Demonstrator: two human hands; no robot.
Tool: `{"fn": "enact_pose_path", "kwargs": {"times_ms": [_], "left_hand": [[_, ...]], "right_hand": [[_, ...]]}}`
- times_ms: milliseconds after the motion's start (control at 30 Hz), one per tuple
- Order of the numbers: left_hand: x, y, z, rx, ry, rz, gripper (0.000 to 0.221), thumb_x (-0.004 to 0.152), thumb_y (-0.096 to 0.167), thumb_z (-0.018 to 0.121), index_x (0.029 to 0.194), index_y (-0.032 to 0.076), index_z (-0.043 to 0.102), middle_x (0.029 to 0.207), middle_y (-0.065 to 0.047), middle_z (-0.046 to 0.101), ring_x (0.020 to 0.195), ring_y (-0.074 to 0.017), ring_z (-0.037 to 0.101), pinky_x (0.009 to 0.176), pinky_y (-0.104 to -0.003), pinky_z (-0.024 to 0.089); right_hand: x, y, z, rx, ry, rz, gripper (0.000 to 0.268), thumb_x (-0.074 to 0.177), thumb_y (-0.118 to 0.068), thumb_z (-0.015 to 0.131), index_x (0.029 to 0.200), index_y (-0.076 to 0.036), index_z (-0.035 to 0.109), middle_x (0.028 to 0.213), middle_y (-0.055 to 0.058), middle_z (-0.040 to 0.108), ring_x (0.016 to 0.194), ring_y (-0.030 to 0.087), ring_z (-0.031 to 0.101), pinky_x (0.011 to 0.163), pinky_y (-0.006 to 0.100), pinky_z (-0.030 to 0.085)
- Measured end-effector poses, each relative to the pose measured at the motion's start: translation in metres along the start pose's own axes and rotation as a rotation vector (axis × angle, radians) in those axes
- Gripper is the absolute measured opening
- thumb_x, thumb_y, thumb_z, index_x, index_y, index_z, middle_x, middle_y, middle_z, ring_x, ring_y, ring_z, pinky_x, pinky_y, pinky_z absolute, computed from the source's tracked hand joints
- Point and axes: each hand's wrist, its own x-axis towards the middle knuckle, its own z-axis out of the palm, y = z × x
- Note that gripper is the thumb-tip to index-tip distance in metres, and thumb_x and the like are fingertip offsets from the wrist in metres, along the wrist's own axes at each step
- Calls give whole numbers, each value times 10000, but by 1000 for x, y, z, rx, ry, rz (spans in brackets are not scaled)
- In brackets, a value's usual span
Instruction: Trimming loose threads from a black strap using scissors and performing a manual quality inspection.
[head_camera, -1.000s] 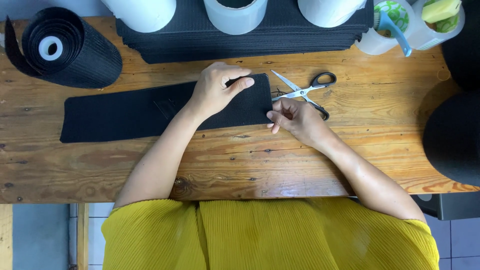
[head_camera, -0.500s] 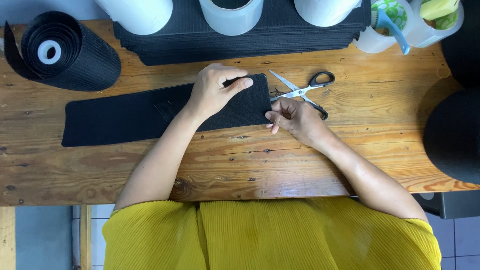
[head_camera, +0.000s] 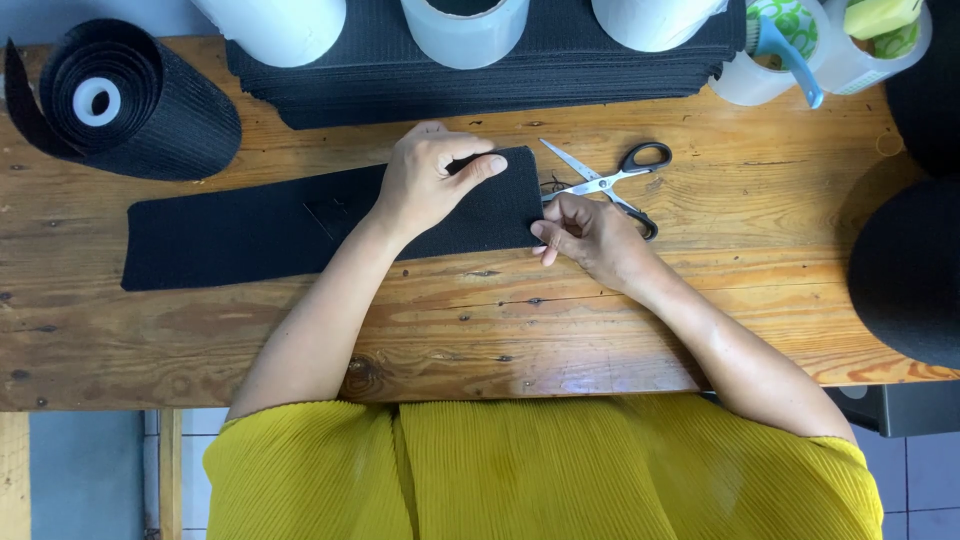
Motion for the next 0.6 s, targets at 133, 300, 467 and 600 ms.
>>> {"fn": "enact_pose_path", "kwargs": {"times_ms": [133,300,467,600], "left_hand": [[1,2,-1,-3,8,5,193,1009,236,722,959,57,774,685,-114,691,666,-275,652,774,-412,496],[-1,3,1,23,-36,-55,241,1015,275,709,1016,39,757,783,-169,714,772,-377,691,746,-458,523],[6,6,-2,49,-173,-128,239,1048,277,637,1077,57,724,851,-180,722,827,-390,709,759,-479,544],[11,12,-8,101,-335,-225,289,1069,323,554,1137,73,680,903,-196,732,866,-408,716,762,-517,559]], "right_hand": [[3,2,3,-24,2,5,161,962,-236,700,899,-87,694,654,35,757,787,241,760,780,348,541],[3,0,0,-69,-26,59,163,977,-240,687,940,-82,694,672,49,761,755,254,752,725,338,544],[7,11,-3,-18,-67,83,139,964,-198,691,936,-63,689,676,79,760,717,232,745,681,312,534],[6,5,-13,33,-88,91,106,964,-132,684,942,-31,708,708,111,764,698,191,745,627,266,535]]}}
